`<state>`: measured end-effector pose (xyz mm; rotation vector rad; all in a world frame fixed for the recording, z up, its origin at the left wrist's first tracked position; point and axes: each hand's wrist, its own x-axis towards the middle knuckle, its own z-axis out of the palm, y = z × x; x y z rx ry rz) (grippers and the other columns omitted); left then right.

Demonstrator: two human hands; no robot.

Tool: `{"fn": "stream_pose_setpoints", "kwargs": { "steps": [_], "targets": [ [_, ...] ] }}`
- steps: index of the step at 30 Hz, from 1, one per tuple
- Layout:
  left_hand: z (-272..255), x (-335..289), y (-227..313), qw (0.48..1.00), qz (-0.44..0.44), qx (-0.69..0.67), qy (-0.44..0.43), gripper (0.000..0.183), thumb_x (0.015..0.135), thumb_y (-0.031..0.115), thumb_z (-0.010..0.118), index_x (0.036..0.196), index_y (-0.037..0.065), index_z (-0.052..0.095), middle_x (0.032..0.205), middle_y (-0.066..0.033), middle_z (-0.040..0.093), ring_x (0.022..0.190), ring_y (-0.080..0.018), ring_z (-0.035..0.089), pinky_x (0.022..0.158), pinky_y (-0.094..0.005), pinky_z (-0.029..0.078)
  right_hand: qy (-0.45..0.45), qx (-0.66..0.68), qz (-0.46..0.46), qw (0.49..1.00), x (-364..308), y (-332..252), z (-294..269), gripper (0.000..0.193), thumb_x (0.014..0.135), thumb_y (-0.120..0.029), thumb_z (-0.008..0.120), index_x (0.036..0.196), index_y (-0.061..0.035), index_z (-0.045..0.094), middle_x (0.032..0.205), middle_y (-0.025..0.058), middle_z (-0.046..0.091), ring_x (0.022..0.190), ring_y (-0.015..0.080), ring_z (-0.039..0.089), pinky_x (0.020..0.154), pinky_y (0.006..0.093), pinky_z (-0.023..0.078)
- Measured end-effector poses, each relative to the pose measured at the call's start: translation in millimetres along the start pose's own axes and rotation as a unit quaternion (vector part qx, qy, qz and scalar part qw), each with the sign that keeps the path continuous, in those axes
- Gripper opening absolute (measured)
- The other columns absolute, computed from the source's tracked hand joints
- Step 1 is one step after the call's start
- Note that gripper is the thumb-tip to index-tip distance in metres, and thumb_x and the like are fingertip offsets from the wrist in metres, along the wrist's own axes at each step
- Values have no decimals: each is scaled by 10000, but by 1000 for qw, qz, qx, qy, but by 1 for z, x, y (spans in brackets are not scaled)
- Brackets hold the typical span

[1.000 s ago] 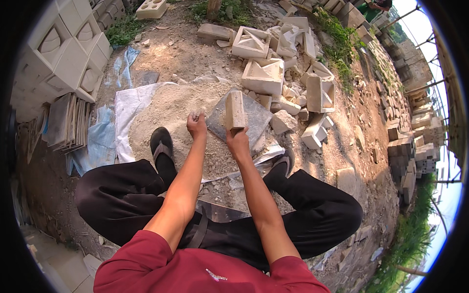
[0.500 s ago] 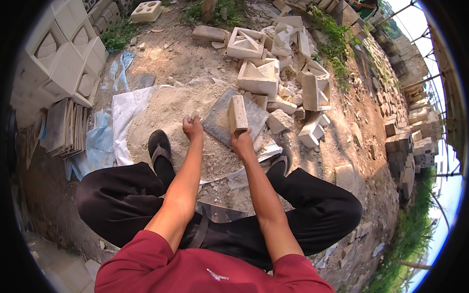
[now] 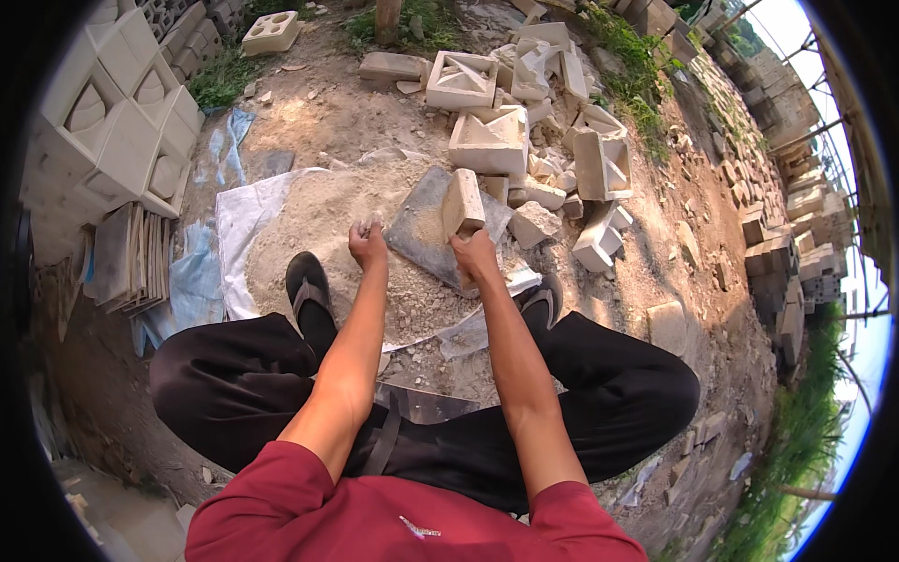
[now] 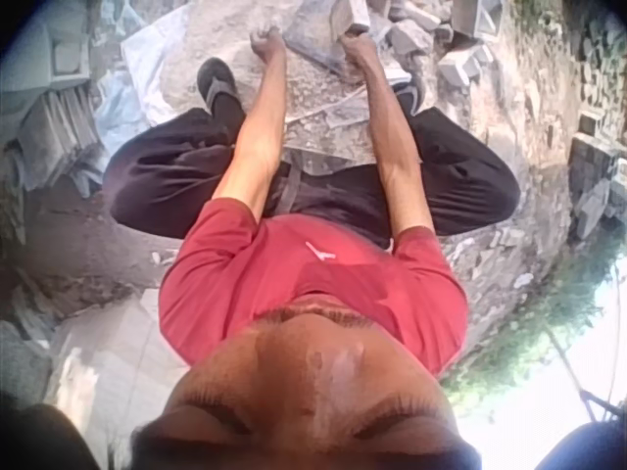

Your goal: The person uses a stone fragment to scrape and smooth the edges and inner surfaces of a decorative concrete block while using a trowel to support and move the block.

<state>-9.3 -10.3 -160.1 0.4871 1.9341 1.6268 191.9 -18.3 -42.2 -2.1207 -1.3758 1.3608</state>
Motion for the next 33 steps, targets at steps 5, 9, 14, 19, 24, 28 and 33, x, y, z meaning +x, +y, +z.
{"fn": "stream_pose_setpoints", "kwargs": {
  "steps": [5, 9, 14, 19, 24, 28, 33],
  "targets": [
    [9, -12, 10, 999, -38, -23, -13, 565, 827, 186, 727, 1256, -102, 497, 1091, -192, 641, 917, -204, 642, 789, -295, 513, 190, -43, -116, 974, -5, 33, 27, 773, 839, -377, 632, 1261, 190, 319, 988, 376, 608, 968, 488, 605, 844, 467, 496],
    [13, -17, 19, 1000, -28, 0, -10, 563, 817, 200, 734, 1245, -90, 510, 1053, -179, 651, 880, -203, 645, 771, -301, 511, 130, -77, -75, 986, -6, 42, 25, 760, 841, -374, 636, 1230, 201, 328, 994, 383, 605, 980, 493, 600, 861, 465, 493],
    [5, -5, 9, 1000, -19, -5, -8, 554, 814, 251, 728, 1229, -62, 536, 1040, -179, 659, 879, -229, 647, 794, -329, 506, 114, -49, -82, 989, 5, 12, 19, 781, 835, -419, 650, 1207, 188, 329, 986, 384, 605, 987, 503, 596, 857, 479, 493],
    [13, -21, 20, 1000, -21, -15, 1, 536, 812, 247, 732, 1211, -57, 543, 1049, -181, 659, 880, -228, 646, 795, -325, 508, 151, -60, -79, 984, -14, 41, 37, 741, 830, -404, 657, 1217, 147, 347, 996, 377, 606, 983, 507, 592, 850, 483, 494],
    [8, -18, 22, 1000, -28, -8, -5, 532, 805, 247, 738, 1197, -56, 546, 1026, -177, 660, 857, -232, 643, 774, -334, 505, 128, -85, -83, 985, 4, 23, 15, 747, 747, -364, 704, 1222, 120, 390, 1029, 359, 611, 998, 479, 604, 857, 459, 503],
    [9, -20, 26, 1000, -25, 0, 4, 529, 798, 250, 747, 1185, -53, 551, 1003, -165, 661, 847, -228, 639, 762, -336, 503, 132, -57, -119, 982, -1, 40, 26, 710, 693, -361, 720, 1161, 113, 474, 1032, 331, 628, 1004, 437, 622, 853, 446, 510],
    [0, -10, 46, 1000, 17, -6, -9, 525, 794, 255, 746, 1180, -41, 548, 993, -154, 659, 846, -208, 640, 769, -318, 510, 101, -88, -58, 989, -14, 36, 35, 468, 669, -343, 706, 883, 71, 668, 849, 252, 682, 855, 400, 673, 756, 434, 525]
  ]
}}
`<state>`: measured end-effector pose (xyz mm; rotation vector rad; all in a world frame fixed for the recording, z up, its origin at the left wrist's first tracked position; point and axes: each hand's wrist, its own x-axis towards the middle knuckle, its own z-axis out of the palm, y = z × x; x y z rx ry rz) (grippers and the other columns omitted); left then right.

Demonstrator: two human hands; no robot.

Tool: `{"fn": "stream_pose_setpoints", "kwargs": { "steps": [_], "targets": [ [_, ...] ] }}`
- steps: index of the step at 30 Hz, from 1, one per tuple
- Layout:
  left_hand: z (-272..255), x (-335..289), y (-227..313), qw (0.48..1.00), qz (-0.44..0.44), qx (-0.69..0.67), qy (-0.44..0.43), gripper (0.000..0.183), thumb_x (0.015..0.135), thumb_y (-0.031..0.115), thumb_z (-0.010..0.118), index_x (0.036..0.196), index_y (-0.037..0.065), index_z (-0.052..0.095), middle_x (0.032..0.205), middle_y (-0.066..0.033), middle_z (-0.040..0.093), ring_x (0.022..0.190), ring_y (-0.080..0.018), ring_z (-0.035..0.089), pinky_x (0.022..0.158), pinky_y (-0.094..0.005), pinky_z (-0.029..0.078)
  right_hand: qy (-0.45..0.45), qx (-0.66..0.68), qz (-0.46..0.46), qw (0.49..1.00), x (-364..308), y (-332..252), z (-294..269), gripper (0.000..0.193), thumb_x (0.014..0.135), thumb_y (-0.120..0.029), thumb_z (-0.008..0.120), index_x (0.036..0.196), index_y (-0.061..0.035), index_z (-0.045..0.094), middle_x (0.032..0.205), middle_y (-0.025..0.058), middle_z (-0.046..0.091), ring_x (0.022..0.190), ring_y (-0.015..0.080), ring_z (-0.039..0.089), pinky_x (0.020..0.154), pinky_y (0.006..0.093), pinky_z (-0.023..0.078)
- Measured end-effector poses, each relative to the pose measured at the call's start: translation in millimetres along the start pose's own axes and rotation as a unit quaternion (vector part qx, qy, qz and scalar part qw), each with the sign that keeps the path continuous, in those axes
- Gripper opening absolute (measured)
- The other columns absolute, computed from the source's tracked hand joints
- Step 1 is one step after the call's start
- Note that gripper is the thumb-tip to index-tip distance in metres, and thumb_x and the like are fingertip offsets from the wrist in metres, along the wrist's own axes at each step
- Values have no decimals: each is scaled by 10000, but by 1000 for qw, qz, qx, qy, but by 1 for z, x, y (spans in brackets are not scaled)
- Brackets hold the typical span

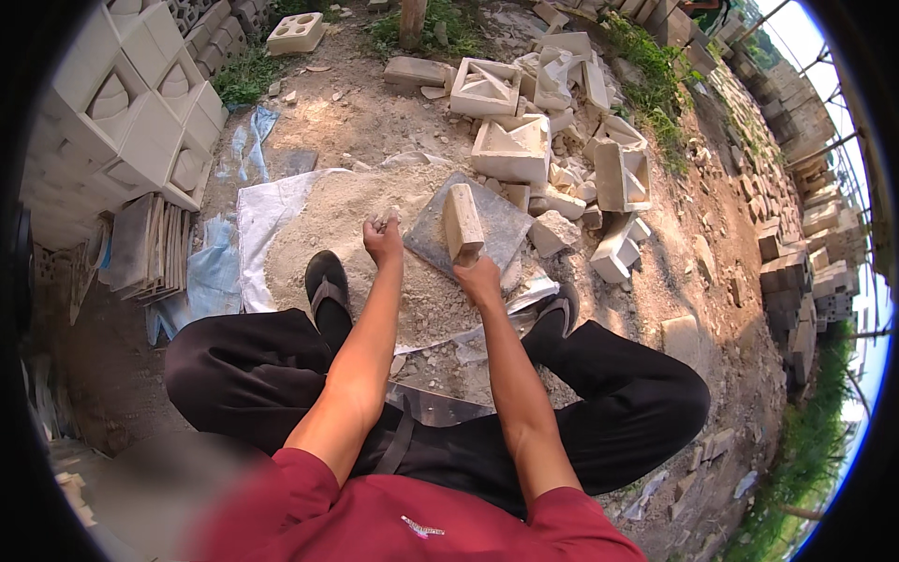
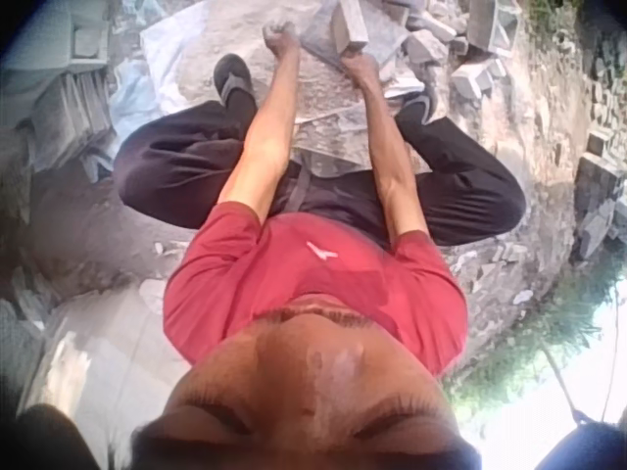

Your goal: The person uses a stone fragment to scrape and smooth the edges and inner surfaces of a decorative concrete block while using a trowel to support and move the block.

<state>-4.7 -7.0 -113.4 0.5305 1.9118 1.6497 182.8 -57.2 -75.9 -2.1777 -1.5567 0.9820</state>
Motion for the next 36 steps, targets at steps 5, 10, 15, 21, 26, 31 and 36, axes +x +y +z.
{"fn": "stream_pose_setpoints", "kwargs": {
  "steps": [5, 10, 15, 21, 26, 31, 36],
  "targets": [
    [3, 10, 38, 996, 70, -3, -53, 530, 787, 270, 753, 1174, -31, 551, 982, -148, 652, 842, -199, 643, 778, -318, 515, 42, 73, -46, 995, -8, 0, 15, 489, 695, -372, 696, 930, 56, 661, 881, 288, 668, 899, 415, 659, 777, 442, 529],
    [6, 33, 104, 974, 186, 35, -123, 532, 784, 272, 770, 1170, -29, 562, 979, -132, 643, 853, -184, 638, 778, -296, 517, -73, 91, 46, 992, -16, -1, 19, 489, 695, -390, 702, 893, 54, 659, 901, 288, 666, 893, 422, 656, 771, 454, 522],
    [19, 47, 200, 930, 292, 92, -205, 502, 777, 254, 759, 1170, -2, 581, 979, -135, 664, 852, -210, 652, 792, -323, 515, 49, 167, -18, 985, -17, -26, 20, 515, 687, -392, 701, 923, 63, 649, 941, 304, 655, 916, 427, 648, 786, 460, 516],
    [3, 71, 291, 556, 644, 401, -339, 483, 808, 182, 696, 1240, 33, 540, 1181, -159, 619, 1070, -305, 601, 950, -400, 469, -40, 84, -28, 995, -2, -2, 25, 496, 686, -373, 674, 912, 67, 651, 903, 296, 657, 894, 418, 653, 782, 452, 520],
    [-7, 41, 307, 391, 563, 539, -490, 495, 834, 190, 665, 1287, 67, 508, 1142, -125, 598, 1116, -308, 547, 980, -413, 437, 16, 124, -50, 991, -1, 3, 40, 439, 694, -374, 658, 860, 33, 658, 716, 205, 672, 726, 342, 691, 681, 416, 538],
    [-7, 43, 247, 298, 544, 547, -562, 383, 795, 166, 701, 1119, 51, 533, 1089, -106, 616, 1090, -304, 569, 900, -424, 480, 70, 72, -65, 993, 2, 18, 39, 449, 682, -375, 686, 848, 40, 647, 696, 189, 670, 701, 320, 691, 672, 403, 529],
    [16, 50, 234, 324, 532, 521, -584, 365, 760, 142, 725, 1073, 57, 557, 998, -140, 645, 1009, -341, 610, 838, -448, 497, -21, 23, -69, 997, 1, 0, 16, 393, 693, -346, 683, 777, 36, 644, 665, 178, 656, 596, 280, 668, 589, 385, 518]
  ]
}}
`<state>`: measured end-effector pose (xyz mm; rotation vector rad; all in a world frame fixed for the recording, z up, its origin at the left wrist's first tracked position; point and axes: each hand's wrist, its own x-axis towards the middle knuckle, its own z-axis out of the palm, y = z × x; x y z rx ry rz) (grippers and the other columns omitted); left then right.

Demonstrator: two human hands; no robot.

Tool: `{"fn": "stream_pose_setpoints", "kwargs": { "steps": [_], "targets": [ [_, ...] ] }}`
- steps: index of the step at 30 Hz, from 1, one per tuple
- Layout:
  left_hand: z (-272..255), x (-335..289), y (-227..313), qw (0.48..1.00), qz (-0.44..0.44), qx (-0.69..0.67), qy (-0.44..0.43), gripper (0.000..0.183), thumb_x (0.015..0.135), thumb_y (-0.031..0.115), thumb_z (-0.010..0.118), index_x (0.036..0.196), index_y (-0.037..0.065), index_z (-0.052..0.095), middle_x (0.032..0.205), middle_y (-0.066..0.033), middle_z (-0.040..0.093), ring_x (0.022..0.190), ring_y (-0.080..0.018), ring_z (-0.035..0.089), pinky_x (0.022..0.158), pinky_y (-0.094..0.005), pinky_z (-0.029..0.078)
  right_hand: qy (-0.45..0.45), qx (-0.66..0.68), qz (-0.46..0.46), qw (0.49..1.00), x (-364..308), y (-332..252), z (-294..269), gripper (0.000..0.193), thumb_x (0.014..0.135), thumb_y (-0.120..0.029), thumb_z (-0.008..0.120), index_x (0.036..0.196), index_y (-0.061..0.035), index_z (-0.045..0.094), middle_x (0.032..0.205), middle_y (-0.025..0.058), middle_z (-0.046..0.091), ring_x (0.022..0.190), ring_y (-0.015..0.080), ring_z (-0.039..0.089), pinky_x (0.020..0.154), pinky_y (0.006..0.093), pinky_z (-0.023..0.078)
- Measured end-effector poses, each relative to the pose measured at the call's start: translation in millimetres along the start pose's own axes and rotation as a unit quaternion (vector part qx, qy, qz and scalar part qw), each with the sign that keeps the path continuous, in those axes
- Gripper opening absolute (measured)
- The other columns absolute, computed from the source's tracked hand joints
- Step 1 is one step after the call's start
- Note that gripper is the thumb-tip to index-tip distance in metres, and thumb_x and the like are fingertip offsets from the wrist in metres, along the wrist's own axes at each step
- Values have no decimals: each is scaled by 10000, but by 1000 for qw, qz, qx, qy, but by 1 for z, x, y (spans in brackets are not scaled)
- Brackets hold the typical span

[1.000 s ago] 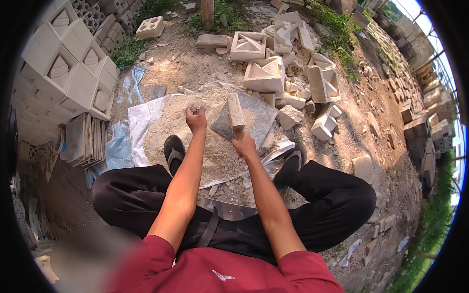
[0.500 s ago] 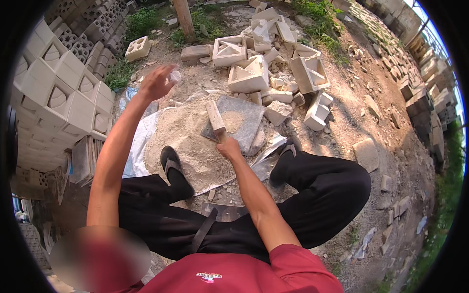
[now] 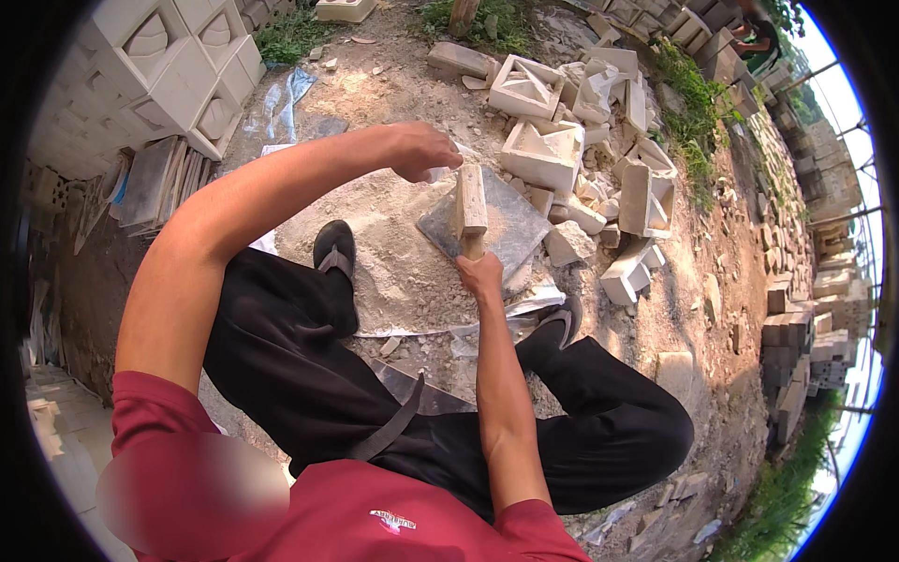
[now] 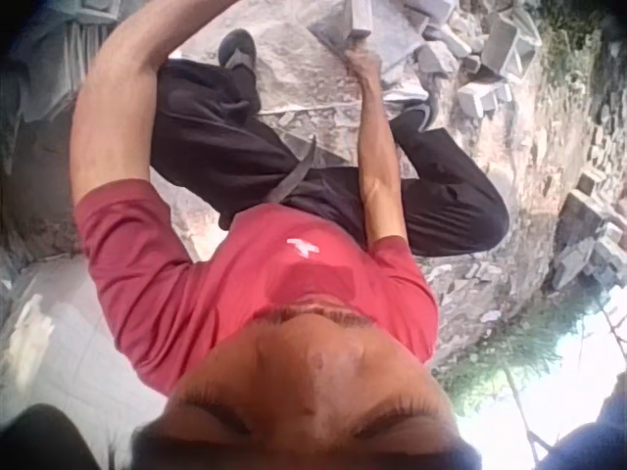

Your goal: The person uses a stone fragment to scrape and smooth the edges and inner surfaces of a decorative concrete block while using a trowel to support and move the block.

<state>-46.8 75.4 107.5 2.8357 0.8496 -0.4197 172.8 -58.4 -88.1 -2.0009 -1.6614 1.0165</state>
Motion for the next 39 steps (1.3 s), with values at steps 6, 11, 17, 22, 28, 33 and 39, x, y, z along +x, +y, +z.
{"fn": "stream_pose_setpoints", "kwargs": {
  "steps": [6, 11, 17, 22, 28, 33, 39],
  "targets": [
    [-33, 8, 7, 999, -26, -26, 23, 343, 773, 145, 702, 1082, 62, 579, 1023, -146, 653, 1018, -328, 617, 843, -453, 502, 14, 157, 11, 988, 2, -4, 17, 190, 743, -172, 654, 696, -3, 580, 575, 65, 583, 478, 177, 608, 448, 324, 476],
    [-25, 5, 13, 1000, -20, 3, -23, 337, 774, 150, 695, 1080, 64, 582, 1014, -143, 656, 990, -338, 625, 815, -457, 509, -48, 165, 91, 981, 12, 32, 10, 219, 751, -169, 662, 759, 30, 572, 606, 68, 582, 477, 174, 600, 440, 308, 475],
    [5, -20, 9, 997, -45, 1, -56, 350, 768, 145, 701, 1092, 81, 586, 986, -123, 658, 968, -329, 630, 792, -454, 508, 91, 205, 0, 975, -8, -13, 13, 241, 749, -188, 680, 771, 30, 579, 620, 82, 596, 485, 184, 604, 444, 326, 473],
    [7, -12, 5, 998, -29, -8, -51, 390, 763, 141, 706, 1130, 94, 585, 1008, -116, 661, 976, -326, 629, 800, -443, 509, -22, 66, 48, 996, -9, 5, 18, 296, 716, -273, 673, 757, 18, 640, 638, 103, 636, 533, 211, 639, 517, 343, 497],
    [7, -25, 5, 998, -43, -39, -27, 416, 767, 152, 712, 1158, 99, 579, 1029, -114, 663, 997, -318, 628, 813, -439, 508, 48, 135, 57, 988, -23, -7, 29, 374, 703, -332, 688, 799, 27, 645, 672, 146, 663, 637, 258, 678, 612, 374, 518],
    [15, -34, 7, 994, -78, -36, -71, 410, 774, 156, 713, 1158, 103, 579, 1032, -111, 663, 1001, -316, 628, 817, -438, 507, 17, 184, 68, 980, -18, -12, 26, 302, 743, -288, 682, 737, 9, 627, 542, 83, 608, 470, 207, 620, 497, 352, 486],
    [14, -15, 3, 999, -28, -28, -21, 367, 771, 175, 722, 1105, 105, 586, 1011, -114, 661, 999, -320, 627, 819, -441, 506, 44, 79, 54, 994, -11, 19, 27, 336, 742, -316, 697, 742, 12, 624, 570, 101, 618, 483, 222, 628, 493, 361, 487]
  ]
}}
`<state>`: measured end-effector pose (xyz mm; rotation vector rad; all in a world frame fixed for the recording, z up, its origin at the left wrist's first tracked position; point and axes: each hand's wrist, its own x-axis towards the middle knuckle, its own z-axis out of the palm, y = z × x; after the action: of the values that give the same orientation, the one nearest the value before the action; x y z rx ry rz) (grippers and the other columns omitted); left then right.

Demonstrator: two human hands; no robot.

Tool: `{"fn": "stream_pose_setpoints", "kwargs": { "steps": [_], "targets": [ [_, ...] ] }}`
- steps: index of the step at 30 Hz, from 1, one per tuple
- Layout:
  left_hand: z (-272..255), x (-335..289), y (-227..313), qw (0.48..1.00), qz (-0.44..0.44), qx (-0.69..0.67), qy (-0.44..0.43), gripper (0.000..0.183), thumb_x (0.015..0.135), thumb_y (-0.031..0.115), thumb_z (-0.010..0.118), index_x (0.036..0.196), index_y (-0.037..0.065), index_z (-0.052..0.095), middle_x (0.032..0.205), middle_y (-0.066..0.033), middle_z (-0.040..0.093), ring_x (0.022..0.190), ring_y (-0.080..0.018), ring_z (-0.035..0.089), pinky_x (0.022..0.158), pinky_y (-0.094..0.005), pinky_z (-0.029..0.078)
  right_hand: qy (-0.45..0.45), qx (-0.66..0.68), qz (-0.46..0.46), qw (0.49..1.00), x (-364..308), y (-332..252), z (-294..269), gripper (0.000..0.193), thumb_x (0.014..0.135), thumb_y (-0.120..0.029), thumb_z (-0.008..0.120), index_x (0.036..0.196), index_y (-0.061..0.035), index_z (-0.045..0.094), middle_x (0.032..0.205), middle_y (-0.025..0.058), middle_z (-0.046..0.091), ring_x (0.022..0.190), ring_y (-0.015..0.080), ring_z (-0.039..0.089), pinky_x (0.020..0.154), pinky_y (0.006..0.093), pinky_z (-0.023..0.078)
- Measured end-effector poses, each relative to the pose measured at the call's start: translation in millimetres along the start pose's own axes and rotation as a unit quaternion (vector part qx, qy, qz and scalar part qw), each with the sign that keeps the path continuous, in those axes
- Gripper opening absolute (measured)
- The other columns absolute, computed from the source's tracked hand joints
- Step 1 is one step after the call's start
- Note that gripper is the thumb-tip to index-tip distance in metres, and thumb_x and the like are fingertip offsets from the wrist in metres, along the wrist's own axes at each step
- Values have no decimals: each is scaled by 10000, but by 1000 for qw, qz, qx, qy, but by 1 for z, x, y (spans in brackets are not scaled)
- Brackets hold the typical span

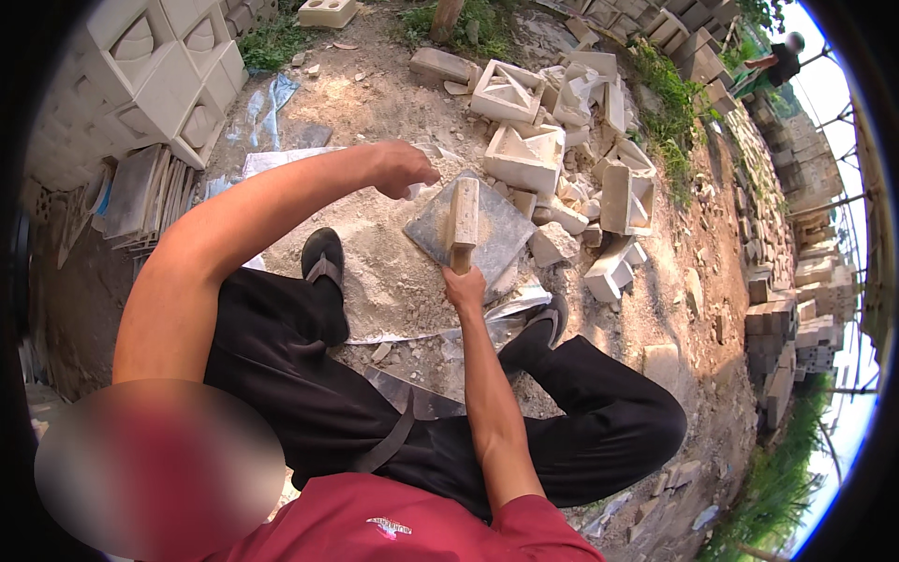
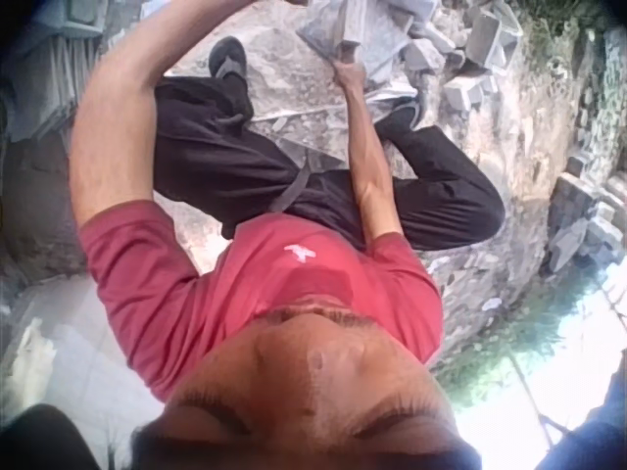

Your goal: The person uses a stone fragment to scrape and smooth the edges and inner surfaces of a decorative concrete block while using a trowel to support and move the block.

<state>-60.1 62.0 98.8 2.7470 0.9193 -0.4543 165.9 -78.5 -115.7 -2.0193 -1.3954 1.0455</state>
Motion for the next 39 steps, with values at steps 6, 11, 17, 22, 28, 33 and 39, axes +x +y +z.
{"fn": "stream_pose_setpoints", "kwargs": {
  "steps": [6, 11, 17, 22, 28, 33, 39],
  "targets": [
    [-12, 6, -4, 1000, -6, 5, 1, 406, 749, 157, 728, 1122, 85, 585, 1010, -141, 657, 996, -339, 623, 822, -445, 502, 91, 17, -12, 996, 10, 17, 7, 349, 725, -304, 721, 784, 23, 615, 655, 121, 636, 493, 201, 627, 480, 338, 483],
    [-8, 3, -11, 1000, -8, 5, 8, 399, 755, 150, 715, 1125, 74, 587, 1015, -147, 659, 992, -340, 625, 824, -449, 501, 9, 112, 34, 993, 17, 18, 4, 323, 757, -262, 718, 800, 36, 600, 632, 81, 610, 481, 185, 598, 447, 327, 470],
    [-11, 2, -6, 1000, -18, 11, -20, 413, 761, 158, 713, 1145, 78, 581, 1023, -146, 660, 1002, -342, 622, 831, -450, 501, 53, 139, -10, 989, 18, -7, -7, 343, 760, -291, 710, 731, 39, 621, 655, 118, 631, 553, 211, 624, 515, 354, 485],
    [-6, 6, -6, 999, -17, 9, -30, 420, 763, 165, 716, 1151, 89, 575, 1039, -139, 657, 1010, -338, 619, 837, -445, 501, -34, -51, 49, 997, 0, -8, -23, 416, 729, -365, 707, 769, 46, 657, 715, 168, 672, 664, 267, 669, 654, 393, 506],
    [-2, 3, -1, 1000, -1, 5, -11, 418, 757, 159, 723, 1143, 96, 579, 1050, -119, 656, 1019, -322, 617, 838, -440, 500, 31, 47, 15, 998, -15, -36, -11, 474, 702, -428, 710, 811, 31, 666, 729, 173, 682, 741, 305, 691, 685, 405, 516],
    [-5, 6, -7, 1000, -13, 14, -22, 412, 757, 158, 724, 1138, 95, 582, 1040, -120, 658, 1012, -323, 618, 830, -442, 502, -43, -58, 9, 997, -15, -16, -1, 361, 719, -345, 694, 791, 8, 676, 712, 127, 681, 627, 227, 679, 608, 375, 515],
    [1, -3, -4, 999, -25, 9, -45, 429, 760, 173, 728, 1157, 99, 585, 1048, -120, 660, 1017, -319, 621, 835, -438, 504, -81, 110, 41, 990, -18, -40, 2, 384, 691, -353, 681, 751, 25, 655, 682, 184, 662, 654, 292, 679, 619, 395, 517]
  ]
}}
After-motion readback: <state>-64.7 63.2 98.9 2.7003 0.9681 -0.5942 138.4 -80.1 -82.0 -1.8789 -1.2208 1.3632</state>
